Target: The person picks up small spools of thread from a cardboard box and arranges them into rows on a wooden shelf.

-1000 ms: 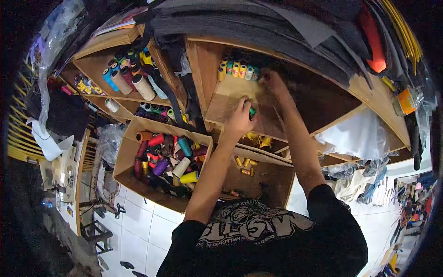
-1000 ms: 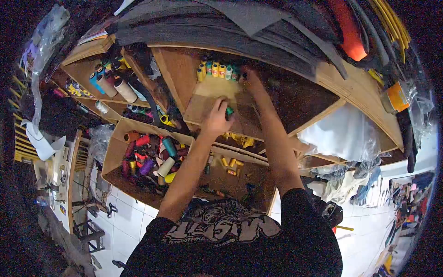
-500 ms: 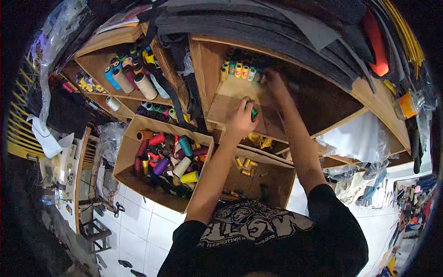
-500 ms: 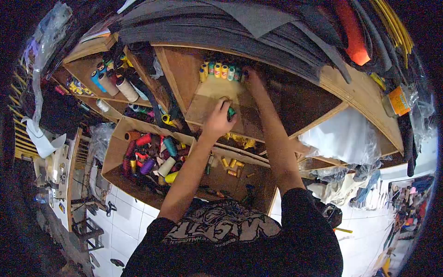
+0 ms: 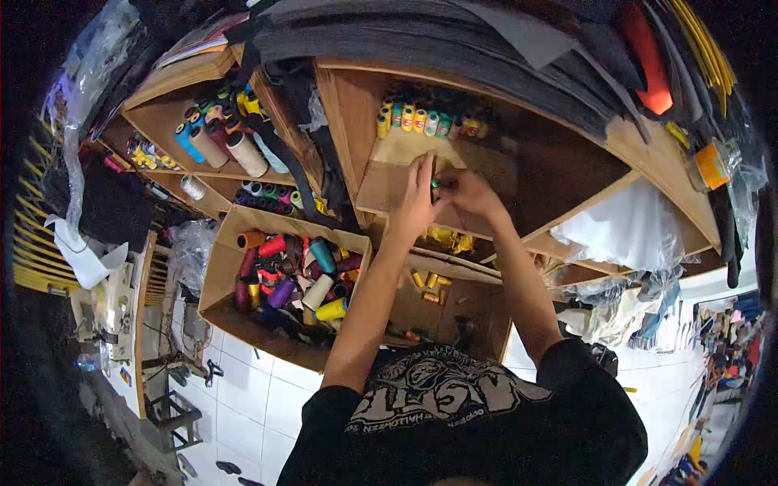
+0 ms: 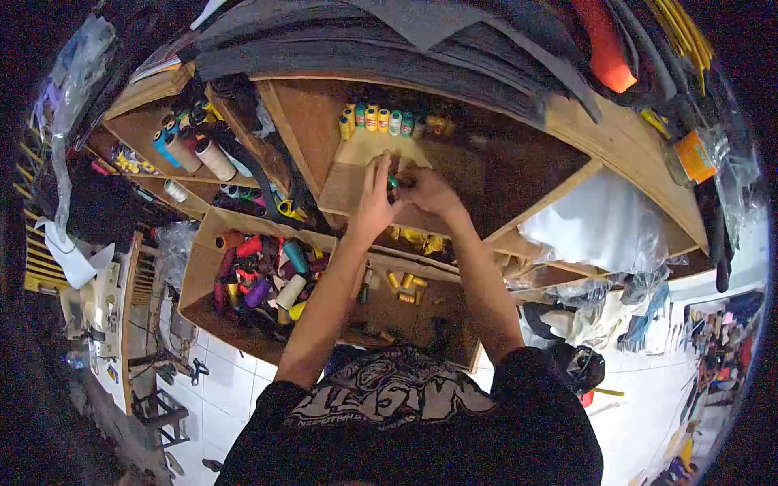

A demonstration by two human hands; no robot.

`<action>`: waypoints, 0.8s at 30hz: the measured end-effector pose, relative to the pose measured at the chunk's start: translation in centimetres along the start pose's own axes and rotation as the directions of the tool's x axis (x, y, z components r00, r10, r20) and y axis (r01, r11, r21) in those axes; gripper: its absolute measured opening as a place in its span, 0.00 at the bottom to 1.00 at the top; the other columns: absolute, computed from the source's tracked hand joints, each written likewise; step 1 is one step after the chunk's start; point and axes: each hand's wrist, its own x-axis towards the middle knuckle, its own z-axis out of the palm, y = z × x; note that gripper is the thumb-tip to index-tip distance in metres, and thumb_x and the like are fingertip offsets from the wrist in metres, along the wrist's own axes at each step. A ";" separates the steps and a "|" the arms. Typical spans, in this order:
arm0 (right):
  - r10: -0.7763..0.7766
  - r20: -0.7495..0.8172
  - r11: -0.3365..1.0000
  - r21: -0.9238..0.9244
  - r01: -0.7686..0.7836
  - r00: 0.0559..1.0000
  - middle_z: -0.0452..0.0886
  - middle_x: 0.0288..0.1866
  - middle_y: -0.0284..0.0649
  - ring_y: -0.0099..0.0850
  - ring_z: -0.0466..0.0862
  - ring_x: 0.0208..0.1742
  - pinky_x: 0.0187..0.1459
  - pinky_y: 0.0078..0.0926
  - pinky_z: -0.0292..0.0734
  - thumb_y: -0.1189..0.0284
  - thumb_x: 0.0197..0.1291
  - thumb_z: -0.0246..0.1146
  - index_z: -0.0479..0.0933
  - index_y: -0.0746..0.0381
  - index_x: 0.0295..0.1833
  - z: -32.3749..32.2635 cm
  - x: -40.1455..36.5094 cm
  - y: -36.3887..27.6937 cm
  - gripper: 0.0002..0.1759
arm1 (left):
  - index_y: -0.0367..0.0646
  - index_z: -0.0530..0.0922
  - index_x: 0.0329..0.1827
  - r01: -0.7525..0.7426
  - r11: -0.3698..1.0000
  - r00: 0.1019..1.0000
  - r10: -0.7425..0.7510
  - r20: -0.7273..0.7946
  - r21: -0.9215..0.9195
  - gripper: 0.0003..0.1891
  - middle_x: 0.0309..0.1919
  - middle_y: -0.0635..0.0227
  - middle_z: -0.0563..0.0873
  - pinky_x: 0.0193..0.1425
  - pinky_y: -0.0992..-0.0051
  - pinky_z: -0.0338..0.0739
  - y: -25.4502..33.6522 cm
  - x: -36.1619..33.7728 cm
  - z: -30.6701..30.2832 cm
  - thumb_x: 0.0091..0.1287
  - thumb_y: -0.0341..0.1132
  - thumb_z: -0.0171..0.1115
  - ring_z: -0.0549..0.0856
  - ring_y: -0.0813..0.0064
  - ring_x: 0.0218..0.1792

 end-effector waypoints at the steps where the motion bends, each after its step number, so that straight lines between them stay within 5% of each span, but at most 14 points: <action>1: -0.044 -0.028 0.997 0.064 0.046 0.999 0.85 0.45 0.47 0.32 0.84 0.44 0.49 0.31 0.76 0.68 0.52 0.67 0.78 0.67 0.55 0.7 0.4 2.0 0.24 | 0.46 0.49 0.76 -0.026 1.000 1.000 0.026 -0.012 -0.005 0.49 0.70 0.50 0.57 0.60 0.55 0.75 -0.2 0.0 0.1 0.54 0.31 0.72 0.70 0.40 0.63; 2: -0.089 -0.058 0.988 0.125 0.096 0.994 0.85 0.45 0.46 0.31 0.84 0.44 0.49 0.30 0.76 0.69 0.51 0.67 0.78 0.67 0.55 1.0 0.9 3.0 0.24 | 0.46 0.49 0.76 -0.007 1.000 1.000 0.007 -0.013 -0.005 0.49 0.70 0.49 0.57 0.60 0.54 0.74 -0.1 0.1 0.0 0.54 0.31 0.72 0.70 0.40 0.63; 5: 0.125 -0.103 0.992 0.028 -0.123 0.987 0.84 0.47 0.45 0.32 0.84 0.47 0.50 0.30 0.77 0.74 0.50 0.66 0.77 0.65 0.56 -0.6 -1.0 -1.7 0.25 | 0.47 0.49 0.76 0.007 1.000 0.999 -0.008 -0.038 -0.029 0.50 0.70 0.46 0.57 0.62 0.53 0.73 0.3 -0.2 0.0 0.53 0.33 0.74 0.69 0.39 0.64; 8: -0.133 -0.301 0.985 0.065 0.159 0.944 0.84 0.48 0.48 0.45 0.84 0.48 0.51 0.35 0.77 0.70 0.46 0.70 0.80 0.57 0.49 -0.6 -1.7 -2.2 0.20 | 0.47 0.52 0.75 0.012 0.995 1.000 -0.010 0.025 -0.095 0.49 0.66 0.44 0.65 0.62 0.54 0.72 0.0 0.1 0.1 0.53 0.35 0.74 0.70 0.39 0.62; 11: -0.020 -0.247 1.000 -0.015 0.017 0.969 0.83 0.50 0.46 0.45 0.83 0.51 0.52 0.35 0.77 0.77 0.46 0.68 0.79 0.55 0.49 -1.7 -2.6 -3.5 0.20 | 0.46 0.56 0.74 -0.022 0.998 0.999 0.024 0.031 -0.051 0.44 0.59 0.43 0.74 0.59 0.54 0.74 0.0 0.1 0.0 0.57 0.39 0.71 0.72 0.39 0.60; 14: -0.169 -0.271 0.983 -0.116 0.143 0.947 0.81 0.53 0.46 0.47 0.81 0.54 0.52 0.36 0.77 0.79 0.47 0.68 0.78 0.56 0.51 -1.4 -2.2 -2.2 0.22 | 0.43 0.63 0.69 0.100 0.994 0.991 -0.104 0.087 0.051 0.35 0.53 0.43 0.79 0.54 0.55 0.75 1.1 0.0 -0.6 0.61 0.42 0.67 0.77 0.42 0.55; 17: -0.172 -0.310 0.985 -0.050 0.165 0.935 0.79 0.56 0.45 0.45 0.81 0.55 0.52 0.35 0.77 0.80 0.46 0.68 0.76 0.58 0.54 -0.9 -2.0 -1.2 0.25 | 0.42 0.68 0.63 0.097 0.995 0.991 -0.094 0.094 -0.035 0.25 0.50 0.44 0.80 0.51 0.54 0.76 -0.1 0.0 -0.1 0.66 0.41 0.62 0.79 0.41 0.51; 20: -0.103 -0.403 0.967 0.172 0.186 0.910 0.81 0.50 0.42 0.31 0.82 0.49 0.45 0.26 0.79 0.82 0.54 0.63 0.75 0.65 0.55 0.0 -1.8 0.0 0.20 | 0.43 0.70 0.59 -0.004 0.998 0.999 0.002 -0.038 -0.061 0.18 0.50 0.45 0.81 0.49 0.54 0.76 -1.0 0.0 0.7 0.69 0.39 0.58 0.79 0.41 0.50; 24: 0.139 -0.265 0.907 0.421 -0.015 0.954 0.84 0.46 0.44 0.29 0.83 0.48 0.48 0.28 0.76 0.73 0.54 0.65 0.76 0.65 0.55 0.0 -0.7 2.2 0.21 | 0.43 0.69 0.59 0.105 0.994 0.994 -0.105 0.002 -0.009 0.18 0.49 0.45 0.81 0.49 0.54 0.75 -0.2 0.0 0.5 0.70 0.38 0.57 0.79 0.42 0.50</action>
